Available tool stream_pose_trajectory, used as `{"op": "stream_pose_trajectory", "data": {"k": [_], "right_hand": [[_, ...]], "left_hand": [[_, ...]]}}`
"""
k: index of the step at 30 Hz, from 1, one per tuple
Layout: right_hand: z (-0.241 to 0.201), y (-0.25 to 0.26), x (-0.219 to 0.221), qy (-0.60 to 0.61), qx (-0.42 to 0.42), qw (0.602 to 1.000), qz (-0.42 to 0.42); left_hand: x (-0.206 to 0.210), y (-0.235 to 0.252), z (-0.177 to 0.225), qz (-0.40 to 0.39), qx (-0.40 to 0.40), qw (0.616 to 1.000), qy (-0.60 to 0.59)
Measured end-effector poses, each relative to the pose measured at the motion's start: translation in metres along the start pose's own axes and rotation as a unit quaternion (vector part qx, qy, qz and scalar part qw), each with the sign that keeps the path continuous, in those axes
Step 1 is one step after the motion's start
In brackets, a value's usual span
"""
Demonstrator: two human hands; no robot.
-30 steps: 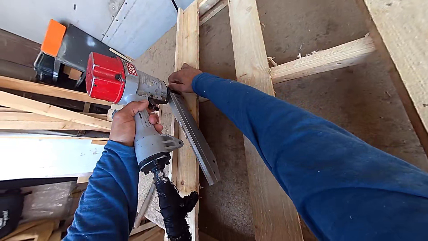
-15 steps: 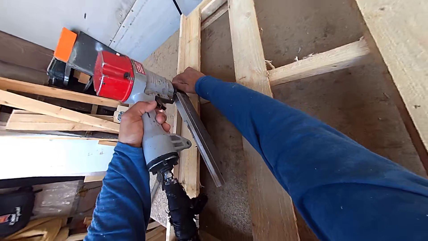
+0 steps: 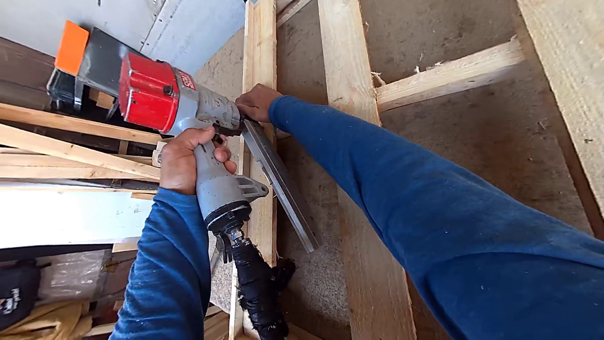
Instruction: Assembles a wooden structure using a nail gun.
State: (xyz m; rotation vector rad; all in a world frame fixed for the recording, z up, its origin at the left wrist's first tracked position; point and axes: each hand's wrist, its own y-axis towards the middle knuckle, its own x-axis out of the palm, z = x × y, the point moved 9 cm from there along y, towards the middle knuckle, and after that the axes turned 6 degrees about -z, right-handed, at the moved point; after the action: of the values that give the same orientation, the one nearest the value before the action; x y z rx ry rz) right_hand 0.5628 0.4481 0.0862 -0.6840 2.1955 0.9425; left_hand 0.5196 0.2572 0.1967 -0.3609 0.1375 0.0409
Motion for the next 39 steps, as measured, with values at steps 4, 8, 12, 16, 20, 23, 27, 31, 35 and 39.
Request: {"op": "stream_pose_trajectory", "data": {"k": [4,8,12,16,20,23,27,31,35,39], "right_hand": [[0.000,-0.006,-0.012,0.067,0.026,0.997,-0.020],[0.005,-0.011,-0.015,0.137,0.056,0.989,-0.020],[0.005,-0.012,-0.016,0.114,0.052,0.992,-0.022],[0.005,-0.011,-0.012,0.120,0.058,0.991,-0.028],[0.008,-0.010,-0.013,0.124,0.059,0.990,-0.027],[0.005,-0.014,-0.010,0.102,0.070,0.992,-0.032],[0.010,-0.033,-0.032,0.218,0.176,0.960,0.028],[0.017,-0.121,-0.095,0.316,0.376,0.837,0.241],[-0.061,-0.159,-0.064,0.492,0.370,0.747,0.253],[-0.130,-0.167,0.002,0.562,0.276,0.746,0.227]], "left_hand": [[0.008,-0.003,0.005,-0.042,0.010,0.999,-0.010],[0.012,0.001,0.011,-0.050,0.008,0.999,-0.006],[0.014,0.008,0.007,-0.059,0.001,0.998,-0.007],[0.013,0.007,0.008,-0.073,-0.004,0.997,0.001],[0.016,0.009,0.010,-0.088,0.003,0.996,0.015],[0.010,0.006,0.006,-0.049,0.010,0.998,0.050],[-0.013,-0.026,0.008,-0.062,0.001,0.996,0.068],[-0.052,-0.081,0.036,-0.094,0.098,0.978,0.157],[-0.095,-0.061,0.075,-0.220,0.146,0.936,0.234],[-0.047,-0.046,0.074,-0.144,0.101,0.956,0.236]]}}
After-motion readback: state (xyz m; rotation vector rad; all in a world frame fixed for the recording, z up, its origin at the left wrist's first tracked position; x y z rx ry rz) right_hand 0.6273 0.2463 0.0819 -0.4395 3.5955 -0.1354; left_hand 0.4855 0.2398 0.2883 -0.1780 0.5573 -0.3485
